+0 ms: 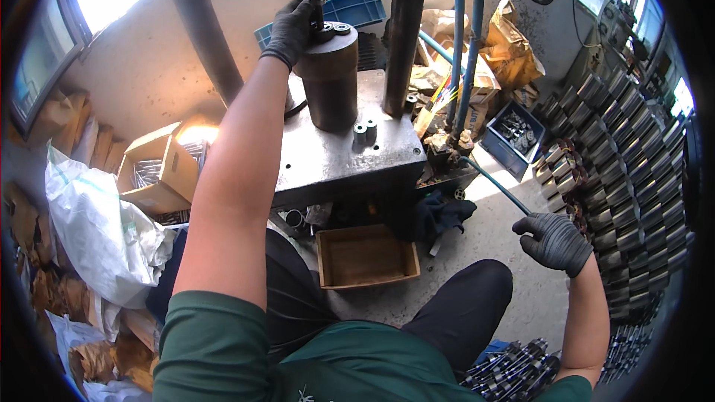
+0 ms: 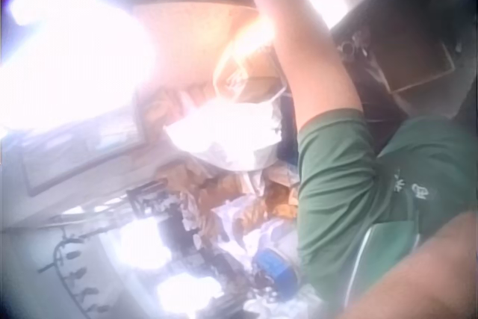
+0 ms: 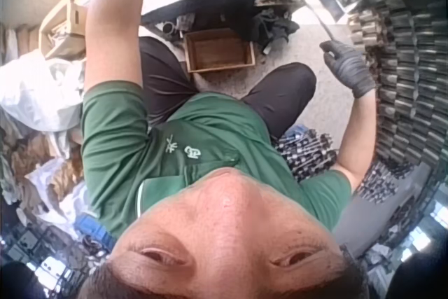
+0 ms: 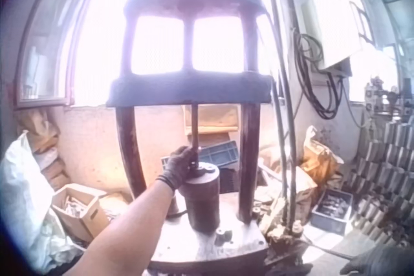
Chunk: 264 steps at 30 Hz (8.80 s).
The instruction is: Using an industrial press machine to assemble or secure metal components.
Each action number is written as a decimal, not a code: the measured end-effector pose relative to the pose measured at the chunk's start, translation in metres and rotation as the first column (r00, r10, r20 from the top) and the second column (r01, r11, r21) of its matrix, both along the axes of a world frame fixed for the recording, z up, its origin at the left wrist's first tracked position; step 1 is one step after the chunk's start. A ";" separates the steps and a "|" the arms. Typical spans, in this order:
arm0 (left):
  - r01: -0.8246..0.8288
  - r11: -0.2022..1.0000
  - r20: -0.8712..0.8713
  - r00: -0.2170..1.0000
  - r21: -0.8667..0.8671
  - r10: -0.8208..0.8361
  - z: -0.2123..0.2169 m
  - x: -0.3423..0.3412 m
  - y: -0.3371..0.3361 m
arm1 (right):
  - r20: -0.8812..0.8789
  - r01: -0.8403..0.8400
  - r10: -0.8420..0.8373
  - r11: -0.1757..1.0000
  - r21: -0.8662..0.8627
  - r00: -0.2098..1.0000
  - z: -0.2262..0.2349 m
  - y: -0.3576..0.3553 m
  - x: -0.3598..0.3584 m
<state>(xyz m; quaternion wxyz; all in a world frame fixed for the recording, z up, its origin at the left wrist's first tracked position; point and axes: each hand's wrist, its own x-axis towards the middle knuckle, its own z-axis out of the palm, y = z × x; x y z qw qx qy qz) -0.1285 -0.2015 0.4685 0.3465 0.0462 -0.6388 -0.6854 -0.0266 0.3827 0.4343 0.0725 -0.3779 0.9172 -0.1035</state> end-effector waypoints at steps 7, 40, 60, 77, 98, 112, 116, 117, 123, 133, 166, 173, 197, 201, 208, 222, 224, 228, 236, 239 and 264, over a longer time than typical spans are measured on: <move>-0.017 0.999 0.043 0.999 -0.036 0.018 0.001 -0.003 0.004 | 0.076 -0.075 0.066 0.989 0.129 0.995 -0.008 0.009 -0.005; 0.012 0.998 0.071 0.997 -0.060 -0.007 0.001 0.002 0.007 | 0.150 -0.136 0.099 0.955 0.263 0.984 -0.007 0.009 -0.004; 0.015 1.000 0.023 1.000 -0.002 -0.015 -0.005 -0.009 -0.002 | 0.068 0.072 -0.068 0.995 -0.071 0.995 -0.003 0.002 0.003; 0.058 0.994 0.043 0.998 -0.090 -0.054 -0.007 -0.010 -0.005 | -0.359 -0.002 -0.305 0.760 -0.650 0.882 0.074 -0.084 -0.132; -0.566 0.655 -0.220 0.815 -0.500 0.536 -0.010 0.028 0.036 | -0.426 0.316 -0.509 0.837 -0.446 0.748 0.094 -0.118 -0.195; 0.096 0.255 0.184 0.920 -0.962 0.346 -0.185 0.072 0.113 | -0.386 0.374 -0.524 0.837 -0.400 0.759 0.098 -0.111 -0.170; 0.113 0.262 0.202 0.919 -0.958 0.339 -0.187 0.071 0.117 | -0.339 0.421 -0.557 0.816 -0.397 0.758 0.094 -0.094 -0.149; 0.101 0.254 0.184 0.927 -0.962 0.328 -0.187 0.073 0.116 | -0.333 0.399 -0.545 0.818 -0.415 0.770 0.091 -0.091 -0.142; -0.034 0.452 0.115 0.948 -0.891 0.298 -0.175 0.093 0.119 | -0.558 0.109 -0.186 0.980 -0.169 0.808 0.045 -0.044 -0.055; 0.532 0.842 0.086 0.838 0.088 -0.539 -0.079 0.123 0.175 | -0.206 -0.281 0.197 0.764 -0.581 0.959 0.025 -0.204 -0.002; -0.231 0.914 -0.435 0.898 -0.334 0.068 0.041 0.111 0.071 | -0.409 -0.102 -0.128 0.863 -0.495 0.903 0.019 -0.424 -0.178; -0.019 0.989 -0.064 0.998 -0.147 0.010 -0.099 0.146 0.057 | -0.411 -0.119 -0.108 0.864 -0.489 0.905 0.020 -0.422 -0.182; 0.054 0.871 0.042 0.995 0.488 -0.085 -0.168 0.178 0.049 | -0.430 -0.133 -0.080 0.886 -0.444 0.899 0.024 -0.422 -0.184; 0.140 0.855 -0.060 0.990 0.499 -0.127 -0.159 0.191 0.053 | -0.532 -0.219 -0.078 0.854 -0.472 0.843 0.041 -0.395 -0.154; 0.060 0.968 -0.099 0.994 0.242 -0.037 -0.141 0.189 0.066 | -0.600 -0.264 0.344 0.939 0.221 0.722 0.081 -0.225 -0.099; 0.000 0.994 -0.374 0.926 0.111 0.042 -0.029 0.106 0.061 | -0.145 -0.034 0.053 0.991 0.132 0.988 0.026 0.008 -0.047; -0.040 0.986 -0.374 0.922 0.161 0.099 -0.006 0.073 0.054 | -0.224 0.034 -0.023 0.998 0.047 0.974 0.023 0.000 -0.037; -0.076 0.987 -0.311 0.943 0.140 0.117 0.024 0.026 0.041 | -0.288 0.053 -0.051 0.999 -0.001 0.956 0.027 -0.020 -0.024; -0.085 0.974 -0.144 0.983 0.209 0.116 0.036 -0.027 0.041 | -0.253 0.087 -0.100 0.994 -0.063 0.962 0.027 -0.027 -0.017; -0.090 0.988 -0.047 0.994 0.127 0.097 0.036 -0.031 0.044 | -0.238 0.102 -0.113 0.993 -0.057 0.965 0.027 -0.026 -0.018; 0.029 0.996 0.068 0.997 -0.090 -0.023 0.041 -0.051 0.028 | -0.229 0.057 -0.076 0.994 -0.090 0.970 0.028 -0.030 -0.020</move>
